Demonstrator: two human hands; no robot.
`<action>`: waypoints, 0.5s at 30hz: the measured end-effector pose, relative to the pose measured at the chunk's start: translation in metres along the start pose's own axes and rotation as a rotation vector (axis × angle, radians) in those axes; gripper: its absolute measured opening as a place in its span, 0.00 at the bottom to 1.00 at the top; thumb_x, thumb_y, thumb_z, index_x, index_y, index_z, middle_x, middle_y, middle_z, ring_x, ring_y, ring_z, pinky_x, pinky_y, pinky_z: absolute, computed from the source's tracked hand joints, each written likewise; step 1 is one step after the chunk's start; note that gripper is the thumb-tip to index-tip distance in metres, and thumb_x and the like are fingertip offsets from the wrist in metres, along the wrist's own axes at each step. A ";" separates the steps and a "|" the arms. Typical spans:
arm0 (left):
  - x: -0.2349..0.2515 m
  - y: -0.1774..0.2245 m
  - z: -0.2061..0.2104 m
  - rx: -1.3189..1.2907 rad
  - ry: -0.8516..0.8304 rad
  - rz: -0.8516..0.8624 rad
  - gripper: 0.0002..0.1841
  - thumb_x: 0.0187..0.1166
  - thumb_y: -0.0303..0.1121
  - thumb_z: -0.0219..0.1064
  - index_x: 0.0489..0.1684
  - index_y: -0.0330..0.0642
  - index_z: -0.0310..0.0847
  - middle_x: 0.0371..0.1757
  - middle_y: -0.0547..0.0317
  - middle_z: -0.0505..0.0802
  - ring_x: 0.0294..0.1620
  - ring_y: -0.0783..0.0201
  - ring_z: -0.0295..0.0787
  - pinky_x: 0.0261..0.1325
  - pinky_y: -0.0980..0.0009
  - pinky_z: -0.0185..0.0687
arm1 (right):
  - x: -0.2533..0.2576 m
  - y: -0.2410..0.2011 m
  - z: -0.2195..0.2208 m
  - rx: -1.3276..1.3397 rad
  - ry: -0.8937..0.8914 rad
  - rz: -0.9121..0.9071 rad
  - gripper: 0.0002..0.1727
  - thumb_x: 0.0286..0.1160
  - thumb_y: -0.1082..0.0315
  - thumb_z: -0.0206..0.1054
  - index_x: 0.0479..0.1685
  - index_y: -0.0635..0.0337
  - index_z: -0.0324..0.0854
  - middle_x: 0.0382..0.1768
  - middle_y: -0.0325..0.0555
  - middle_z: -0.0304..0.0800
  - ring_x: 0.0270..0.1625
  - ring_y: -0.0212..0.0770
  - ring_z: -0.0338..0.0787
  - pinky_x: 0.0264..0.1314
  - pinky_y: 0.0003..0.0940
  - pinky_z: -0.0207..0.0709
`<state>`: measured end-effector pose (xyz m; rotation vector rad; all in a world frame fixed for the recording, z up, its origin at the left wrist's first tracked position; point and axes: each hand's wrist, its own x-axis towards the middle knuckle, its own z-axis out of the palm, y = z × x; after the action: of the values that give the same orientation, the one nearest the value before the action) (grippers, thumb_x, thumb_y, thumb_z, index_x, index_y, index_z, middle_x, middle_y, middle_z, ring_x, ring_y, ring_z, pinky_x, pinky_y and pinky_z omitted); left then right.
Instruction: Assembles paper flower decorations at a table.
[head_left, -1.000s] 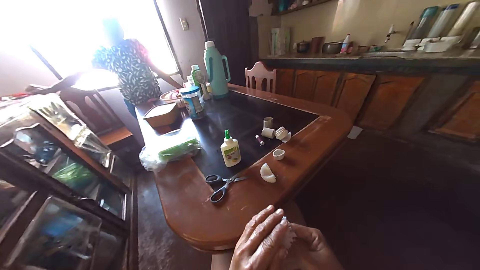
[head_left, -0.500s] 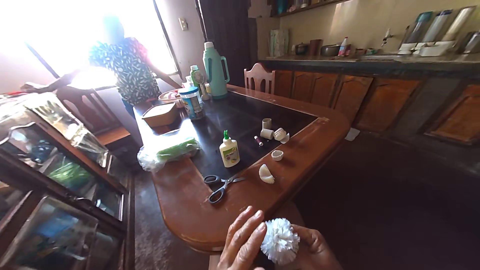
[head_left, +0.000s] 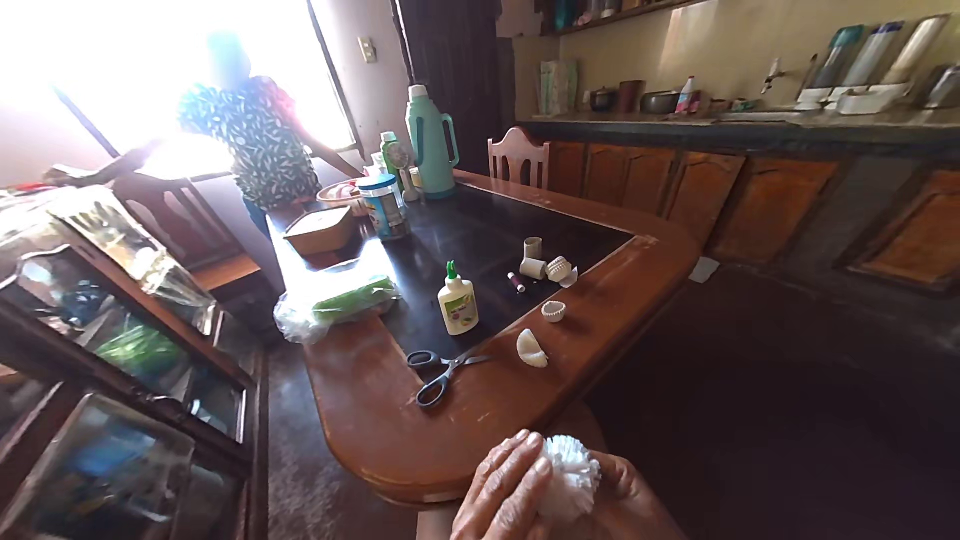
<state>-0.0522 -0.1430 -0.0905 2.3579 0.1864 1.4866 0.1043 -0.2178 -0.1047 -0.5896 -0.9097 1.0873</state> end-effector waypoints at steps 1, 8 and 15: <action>0.000 -0.001 0.000 -0.013 0.023 0.002 0.19 0.94 0.42 0.51 0.67 0.41 0.81 0.76 0.60 0.85 0.84 0.67 0.73 0.87 0.67 0.67 | 0.001 0.000 0.000 0.055 0.017 0.038 0.17 0.75 0.76 0.66 0.43 0.40 0.96 0.39 0.24 0.97 0.41 0.18 0.91 0.49 0.20 0.85; -0.004 -0.009 -0.002 -0.317 -0.098 -0.291 0.51 0.71 0.53 0.78 0.89 0.34 0.53 0.85 0.47 0.76 0.86 0.64 0.71 0.85 0.63 0.70 | 0.001 -0.001 -0.002 0.233 -0.023 0.092 0.12 0.77 0.71 0.69 0.42 0.42 0.97 0.38 0.31 0.98 0.40 0.23 0.93 0.49 0.23 0.87; 0.002 -0.001 0.009 -0.707 -0.049 -0.411 0.35 0.72 0.23 0.75 0.83 0.39 0.67 0.66 0.68 0.92 0.64 0.73 0.90 0.70 0.68 0.86 | 0.002 0.005 -0.007 0.142 -0.089 0.076 0.12 0.75 0.72 0.70 0.44 0.41 0.97 0.39 0.27 0.98 0.41 0.20 0.92 0.50 0.21 0.87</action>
<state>-0.0430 -0.1435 -0.0933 1.6621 0.1001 1.0625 0.1083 -0.2136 -0.1113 -0.4637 -0.8844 1.2440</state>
